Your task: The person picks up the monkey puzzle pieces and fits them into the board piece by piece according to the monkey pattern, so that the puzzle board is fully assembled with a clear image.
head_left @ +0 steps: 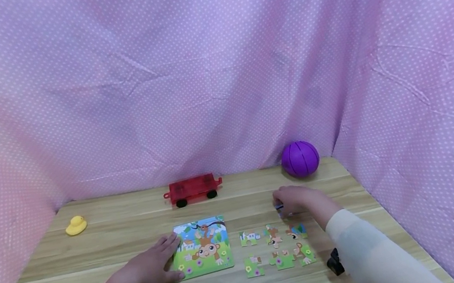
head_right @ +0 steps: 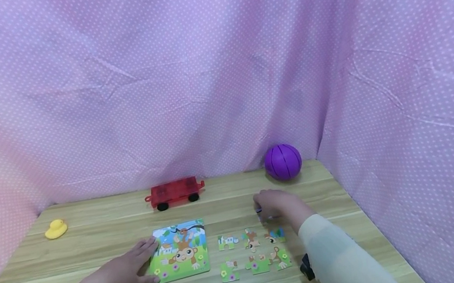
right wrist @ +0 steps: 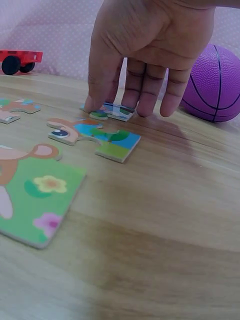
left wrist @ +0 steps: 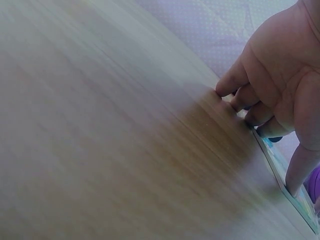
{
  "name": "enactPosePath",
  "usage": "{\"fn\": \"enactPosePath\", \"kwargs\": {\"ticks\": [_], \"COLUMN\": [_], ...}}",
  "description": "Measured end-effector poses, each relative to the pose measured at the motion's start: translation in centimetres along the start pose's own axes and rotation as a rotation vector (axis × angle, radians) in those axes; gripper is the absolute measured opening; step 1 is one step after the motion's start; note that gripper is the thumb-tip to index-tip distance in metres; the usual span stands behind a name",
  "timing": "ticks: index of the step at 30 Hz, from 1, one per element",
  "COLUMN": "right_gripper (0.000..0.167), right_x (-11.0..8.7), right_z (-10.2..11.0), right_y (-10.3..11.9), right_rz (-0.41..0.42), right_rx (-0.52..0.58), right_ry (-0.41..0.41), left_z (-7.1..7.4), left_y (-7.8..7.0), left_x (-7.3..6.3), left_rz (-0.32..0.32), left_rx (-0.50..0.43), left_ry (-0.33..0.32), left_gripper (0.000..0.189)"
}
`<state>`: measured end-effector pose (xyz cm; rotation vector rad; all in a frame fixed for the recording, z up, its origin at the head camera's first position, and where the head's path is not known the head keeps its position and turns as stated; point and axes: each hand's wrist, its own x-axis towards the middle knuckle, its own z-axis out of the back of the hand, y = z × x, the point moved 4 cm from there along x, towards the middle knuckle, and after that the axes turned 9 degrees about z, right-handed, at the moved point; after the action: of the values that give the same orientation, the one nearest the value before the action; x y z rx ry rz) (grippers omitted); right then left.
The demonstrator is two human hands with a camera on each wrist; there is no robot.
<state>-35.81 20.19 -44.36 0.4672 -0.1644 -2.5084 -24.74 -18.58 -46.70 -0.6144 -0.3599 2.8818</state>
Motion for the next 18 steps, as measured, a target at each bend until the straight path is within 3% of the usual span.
{"fn": "enactPosePath", "kwargs": {"ticks": [12, 18], "right_gripper": [0.023, 0.019], "right_x": [1.3, 2.2], "right_z": [0.0, 0.4], "right_y": [1.9, 4.1], "right_rz": [0.086, 0.169], "right_rx": [-0.18, -0.229], "right_ry": [-0.083, -0.149], "left_z": [-0.1, -0.1], "left_y": [0.1, 0.2], "left_x": [0.1, 0.1], "left_rz": [-0.004, -0.009], "left_rx": [-0.001, -0.004], "left_ry": [-0.003, -0.007], "left_gripper": [0.093, 0.093]}}
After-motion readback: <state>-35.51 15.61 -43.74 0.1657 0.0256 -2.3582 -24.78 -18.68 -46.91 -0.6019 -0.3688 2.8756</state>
